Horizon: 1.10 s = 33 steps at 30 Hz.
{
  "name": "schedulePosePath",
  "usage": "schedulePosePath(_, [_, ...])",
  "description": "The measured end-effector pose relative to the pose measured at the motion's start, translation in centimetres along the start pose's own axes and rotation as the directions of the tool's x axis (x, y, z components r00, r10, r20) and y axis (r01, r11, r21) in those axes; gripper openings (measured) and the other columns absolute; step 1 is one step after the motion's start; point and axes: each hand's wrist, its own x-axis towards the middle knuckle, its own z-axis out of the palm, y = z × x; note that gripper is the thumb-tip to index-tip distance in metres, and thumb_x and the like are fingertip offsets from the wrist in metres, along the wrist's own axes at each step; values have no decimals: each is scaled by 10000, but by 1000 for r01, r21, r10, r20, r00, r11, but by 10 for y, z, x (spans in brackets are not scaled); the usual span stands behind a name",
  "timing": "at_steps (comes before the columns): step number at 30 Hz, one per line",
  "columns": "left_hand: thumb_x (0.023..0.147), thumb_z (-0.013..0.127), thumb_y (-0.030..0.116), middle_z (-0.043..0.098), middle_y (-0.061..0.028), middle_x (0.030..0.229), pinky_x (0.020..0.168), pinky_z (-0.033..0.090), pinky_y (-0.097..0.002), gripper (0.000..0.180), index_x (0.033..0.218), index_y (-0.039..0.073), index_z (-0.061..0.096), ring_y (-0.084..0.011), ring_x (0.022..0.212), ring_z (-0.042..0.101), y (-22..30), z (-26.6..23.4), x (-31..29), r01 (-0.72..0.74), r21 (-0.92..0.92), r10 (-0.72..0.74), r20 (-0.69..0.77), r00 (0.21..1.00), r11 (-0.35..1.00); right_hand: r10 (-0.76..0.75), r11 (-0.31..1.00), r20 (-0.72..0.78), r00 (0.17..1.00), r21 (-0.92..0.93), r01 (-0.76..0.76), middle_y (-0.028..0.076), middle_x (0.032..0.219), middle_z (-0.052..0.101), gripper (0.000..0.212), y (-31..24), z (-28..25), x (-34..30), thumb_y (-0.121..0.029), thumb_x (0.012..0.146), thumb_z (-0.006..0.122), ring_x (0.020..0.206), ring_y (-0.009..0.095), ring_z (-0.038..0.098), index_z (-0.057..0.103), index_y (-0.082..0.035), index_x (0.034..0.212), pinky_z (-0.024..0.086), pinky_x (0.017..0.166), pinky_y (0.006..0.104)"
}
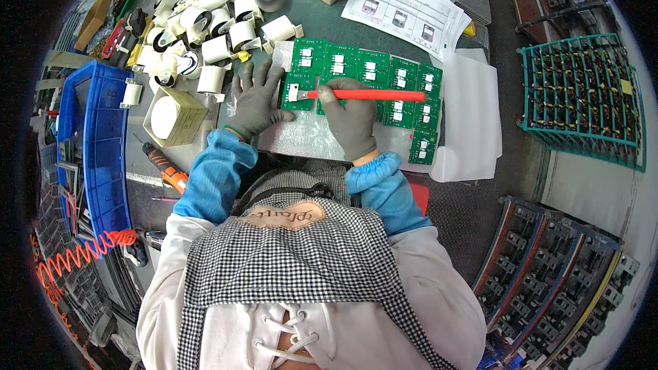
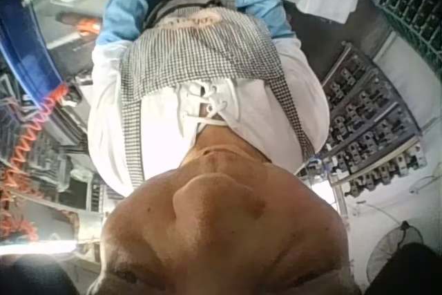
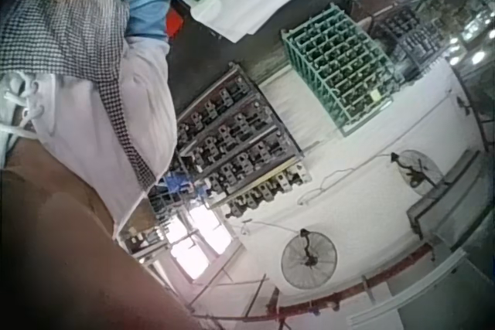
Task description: The recorder is assembling an electronic device by applying adhesive or paste to a PCB and securing components with an electric screwdriver.
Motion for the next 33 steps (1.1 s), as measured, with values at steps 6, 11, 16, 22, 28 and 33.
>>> schedulePosePath(6, [487,948,574,317,-60,1679,1229,66,-684,1145,1498,254,518,-419,1578,148,4,0,2,60,27,-61,33,998,998,-126,950,22,992,-285,127,115,735,707,186,4,-5,4,-210,876,783,670,277,672,748,-36,823,510,623,395])
schedulePosePath(11, [483,958,557,318,-66,1674,1229,66,-683,1150,1501,256,516,-421,1576,148,3,4,2,64,18,-64,5,998,998,-83,995,-22,996,-60,82,113,710,692,179,-19,-2,0,-226,851,794,688,320,661,746,-62,799,507,649,453])
schedulePosePath(16, [489,966,534,314,-80,1674,1227,65,-685,1142,1498,247,515,-425,1575,145,6,2,2,71,-10,-71,1,997,997,-226,921,5,974,-324,215,105,707,676,175,-5,0,1,-234,853,787,716,332,648,729,-87,780,501,688,464])
schedulePosePath(22, [501,966,528,312,-93,1674,1225,65,-685,1134,1499,239,513,-426,1575,146,3,4,1,63,-20,-64,-25,998,998,-170,946,43,984,-272,176,106,747,689,162,-5,5,4,-242,850,794,759,350,653,732,-100,804,497,698,474])
schedulePosePath(28, [565,935,522,275,-165,1689,1179,109,-769,1116,1537,222,476,-491,1571,121,1,-3,1,85,-42,-81,78,994,996,-142,989,-39,989,-46,140,71,830,702,176,-10,-9,6,-173,905,773,761,169,642,731,-14,969,508,687,332])
schedulePosePath(33, [621,894,502,365,-117,1672,1183,97,-746,1101,1575,228,418,-399,1577,233,-3,7,0,53,-197,-22,154,988,979,-393,919,321,862,102,381,72,849,685,157,-107,47,34,-108,867,730,805,200,648,703,-16,992,523,753,351])
